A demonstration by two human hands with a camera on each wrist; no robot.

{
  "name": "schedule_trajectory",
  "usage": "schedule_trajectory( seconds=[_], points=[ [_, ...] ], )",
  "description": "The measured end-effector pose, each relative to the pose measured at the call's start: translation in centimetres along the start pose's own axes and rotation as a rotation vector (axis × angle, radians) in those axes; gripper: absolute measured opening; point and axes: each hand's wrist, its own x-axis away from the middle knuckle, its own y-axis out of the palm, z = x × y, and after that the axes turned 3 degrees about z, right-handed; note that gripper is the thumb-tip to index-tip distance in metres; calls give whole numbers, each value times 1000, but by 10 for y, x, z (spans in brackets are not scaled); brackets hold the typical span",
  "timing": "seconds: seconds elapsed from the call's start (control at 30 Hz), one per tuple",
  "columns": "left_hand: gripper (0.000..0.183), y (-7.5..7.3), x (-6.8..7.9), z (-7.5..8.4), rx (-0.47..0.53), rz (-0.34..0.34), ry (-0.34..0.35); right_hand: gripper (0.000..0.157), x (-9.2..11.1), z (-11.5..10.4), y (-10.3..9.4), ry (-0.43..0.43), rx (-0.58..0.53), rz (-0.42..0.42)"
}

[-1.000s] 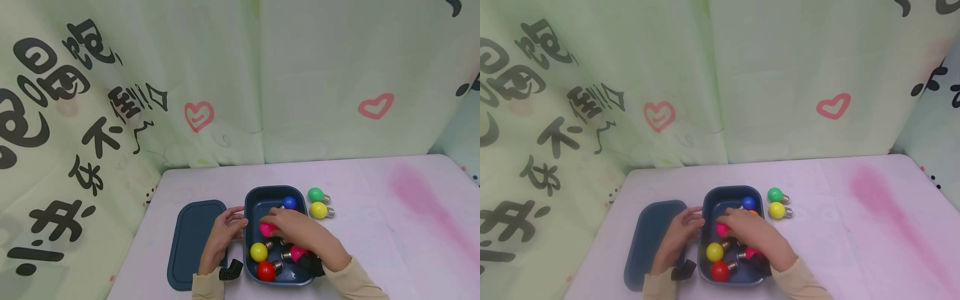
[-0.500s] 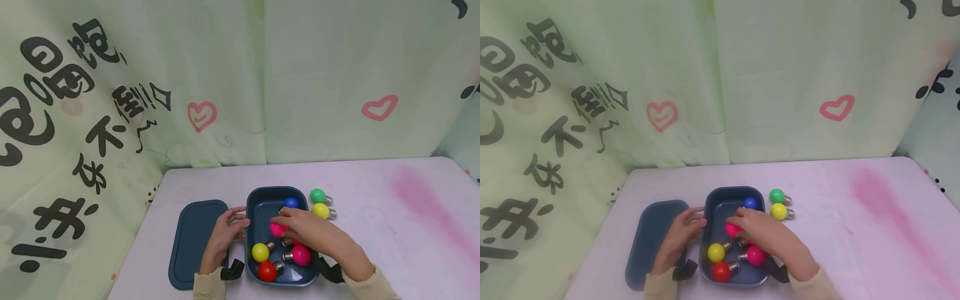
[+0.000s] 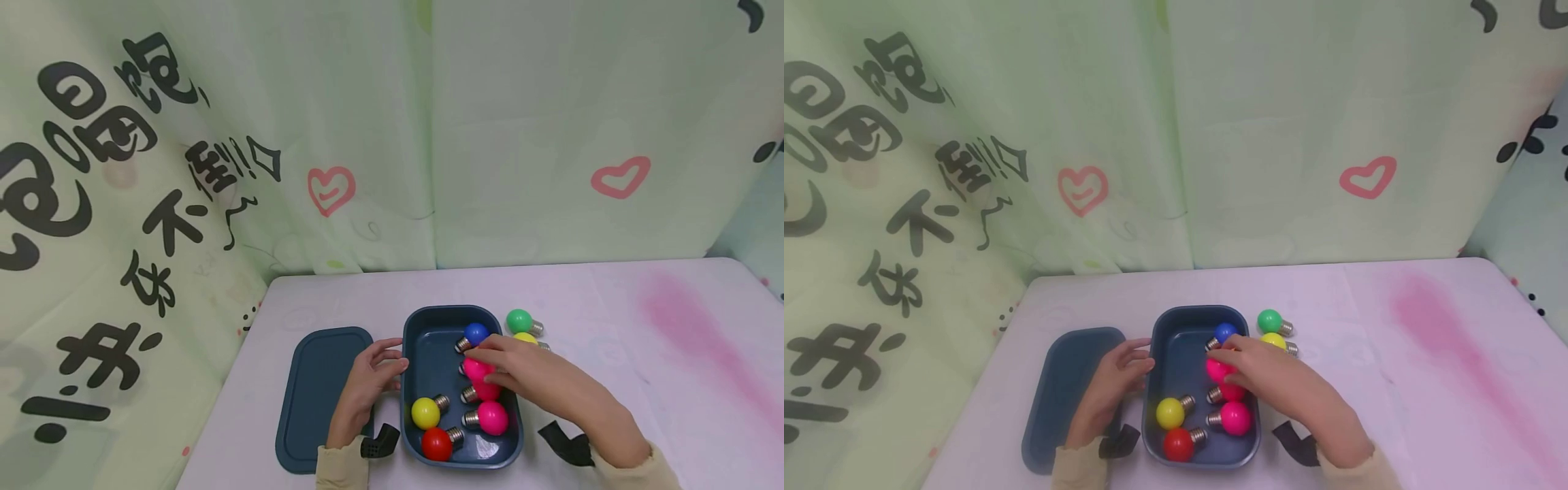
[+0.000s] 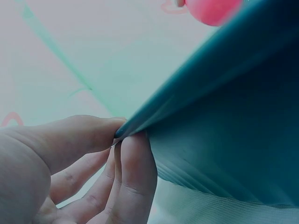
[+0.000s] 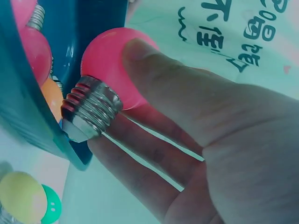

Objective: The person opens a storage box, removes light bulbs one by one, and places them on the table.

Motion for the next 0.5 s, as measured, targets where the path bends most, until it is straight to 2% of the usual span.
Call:
schedule_trajectory(
  seconds=[0.2,0.5],
  points=[
    [48,0,-1,0,-1,-4,-2,44,8,6,-5,44,4,13],
    [48,0,0,0,-3,0,-5,39,17,17,-7,56,47,43]
  ],
)
